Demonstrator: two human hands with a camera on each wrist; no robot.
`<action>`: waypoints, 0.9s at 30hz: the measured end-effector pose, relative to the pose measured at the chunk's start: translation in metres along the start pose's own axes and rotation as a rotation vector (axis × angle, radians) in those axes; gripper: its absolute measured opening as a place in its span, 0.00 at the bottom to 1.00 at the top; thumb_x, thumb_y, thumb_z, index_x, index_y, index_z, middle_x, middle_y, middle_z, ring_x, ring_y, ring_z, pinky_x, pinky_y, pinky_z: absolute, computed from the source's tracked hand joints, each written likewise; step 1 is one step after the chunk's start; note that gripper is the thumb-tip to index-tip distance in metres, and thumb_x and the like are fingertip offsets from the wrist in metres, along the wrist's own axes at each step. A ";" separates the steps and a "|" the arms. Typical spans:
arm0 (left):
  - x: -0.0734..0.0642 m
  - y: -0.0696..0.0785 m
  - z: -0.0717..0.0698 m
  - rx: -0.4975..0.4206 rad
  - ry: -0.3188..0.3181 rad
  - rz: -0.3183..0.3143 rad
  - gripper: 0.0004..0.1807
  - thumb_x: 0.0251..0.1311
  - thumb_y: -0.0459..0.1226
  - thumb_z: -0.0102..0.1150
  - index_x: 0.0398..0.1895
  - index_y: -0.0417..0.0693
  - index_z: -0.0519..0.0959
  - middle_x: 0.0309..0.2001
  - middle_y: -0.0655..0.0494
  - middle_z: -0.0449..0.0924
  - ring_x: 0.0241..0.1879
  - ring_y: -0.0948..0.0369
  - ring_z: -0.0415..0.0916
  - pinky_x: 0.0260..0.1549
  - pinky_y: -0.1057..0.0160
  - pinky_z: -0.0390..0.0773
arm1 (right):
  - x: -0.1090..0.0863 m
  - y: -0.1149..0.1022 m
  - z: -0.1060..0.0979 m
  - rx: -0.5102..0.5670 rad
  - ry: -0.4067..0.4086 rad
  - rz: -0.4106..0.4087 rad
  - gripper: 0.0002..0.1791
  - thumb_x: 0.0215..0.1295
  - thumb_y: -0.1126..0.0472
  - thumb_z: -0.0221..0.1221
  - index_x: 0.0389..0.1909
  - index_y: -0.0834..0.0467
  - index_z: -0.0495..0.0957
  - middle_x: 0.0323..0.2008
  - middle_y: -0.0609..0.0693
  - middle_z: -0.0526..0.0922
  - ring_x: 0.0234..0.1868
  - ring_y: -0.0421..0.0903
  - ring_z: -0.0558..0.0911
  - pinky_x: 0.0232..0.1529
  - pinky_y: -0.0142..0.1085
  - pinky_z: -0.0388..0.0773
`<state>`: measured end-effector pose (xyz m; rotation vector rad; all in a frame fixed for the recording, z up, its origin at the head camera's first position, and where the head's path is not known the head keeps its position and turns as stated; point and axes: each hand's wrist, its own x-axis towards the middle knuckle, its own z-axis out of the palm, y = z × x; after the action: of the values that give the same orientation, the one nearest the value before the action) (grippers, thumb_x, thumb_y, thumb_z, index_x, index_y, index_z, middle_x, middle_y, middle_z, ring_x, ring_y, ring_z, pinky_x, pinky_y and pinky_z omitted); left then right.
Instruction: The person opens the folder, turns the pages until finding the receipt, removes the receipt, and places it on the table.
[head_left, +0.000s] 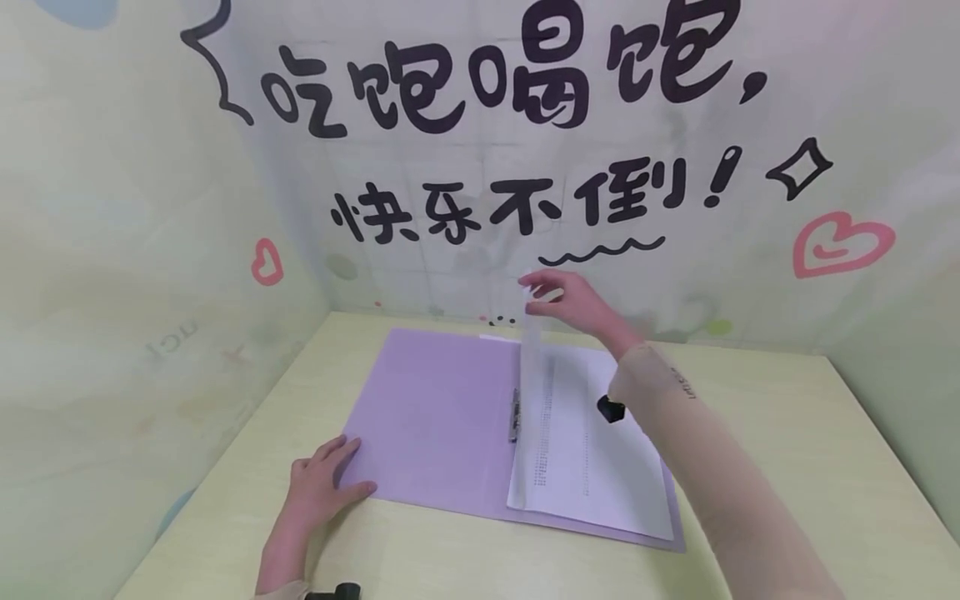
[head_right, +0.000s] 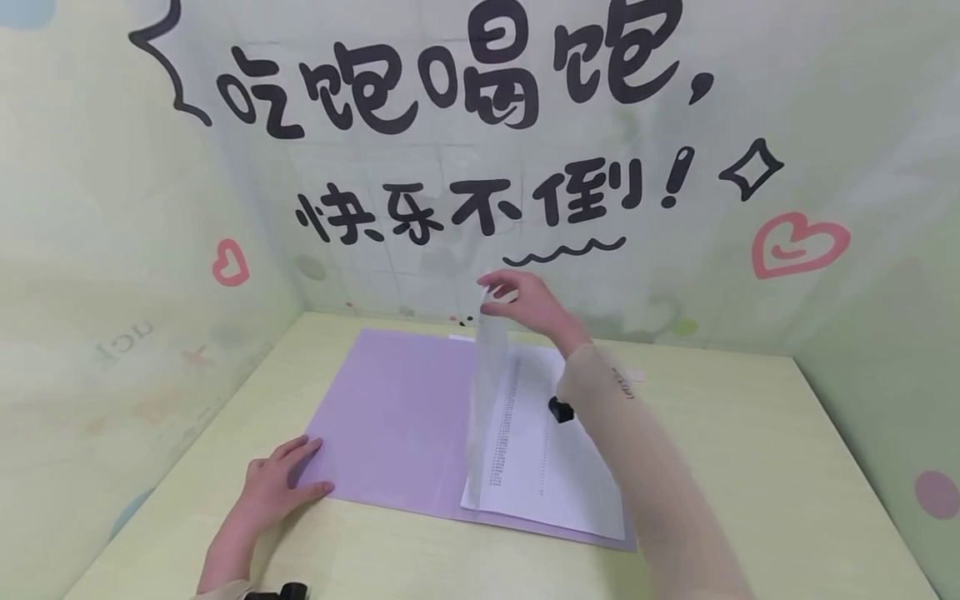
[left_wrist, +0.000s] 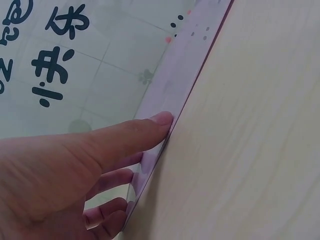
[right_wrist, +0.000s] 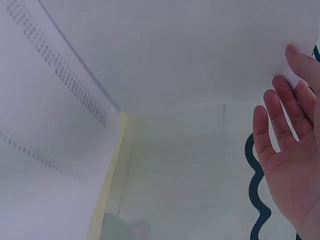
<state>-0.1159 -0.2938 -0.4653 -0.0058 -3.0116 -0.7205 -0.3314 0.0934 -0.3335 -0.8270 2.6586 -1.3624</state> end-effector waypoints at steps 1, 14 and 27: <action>0.000 0.000 0.000 0.001 0.001 0.003 0.42 0.49 0.48 0.73 0.66 0.38 0.71 0.68 0.29 0.64 0.60 0.32 0.64 0.53 0.40 0.63 | 0.004 -0.001 0.006 0.012 -0.004 -0.002 0.25 0.63 0.58 0.66 0.62 0.52 0.76 0.61 0.55 0.79 0.58 0.52 0.79 0.60 0.46 0.77; 0.002 -0.005 0.004 0.007 0.014 0.030 0.43 0.48 0.50 0.74 0.66 0.39 0.71 0.68 0.30 0.65 0.59 0.33 0.66 0.51 0.43 0.63 | 0.030 0.007 0.076 0.099 -0.043 -0.105 0.35 0.58 0.63 0.70 0.67 0.52 0.70 0.62 0.51 0.75 0.55 0.50 0.80 0.53 0.41 0.82; 0.003 -0.007 0.007 0.008 0.036 0.054 0.43 0.48 0.50 0.74 0.66 0.38 0.71 0.68 0.30 0.65 0.57 0.34 0.67 0.50 0.45 0.62 | 0.031 0.026 0.126 -0.029 -0.117 -0.079 0.49 0.57 0.61 0.71 0.76 0.43 0.55 0.73 0.42 0.63 0.61 0.47 0.73 0.61 0.42 0.76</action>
<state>-0.1192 -0.2974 -0.4744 -0.0726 -2.9680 -0.6963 -0.3352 -0.0028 -0.4243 -0.9928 2.5886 -1.2526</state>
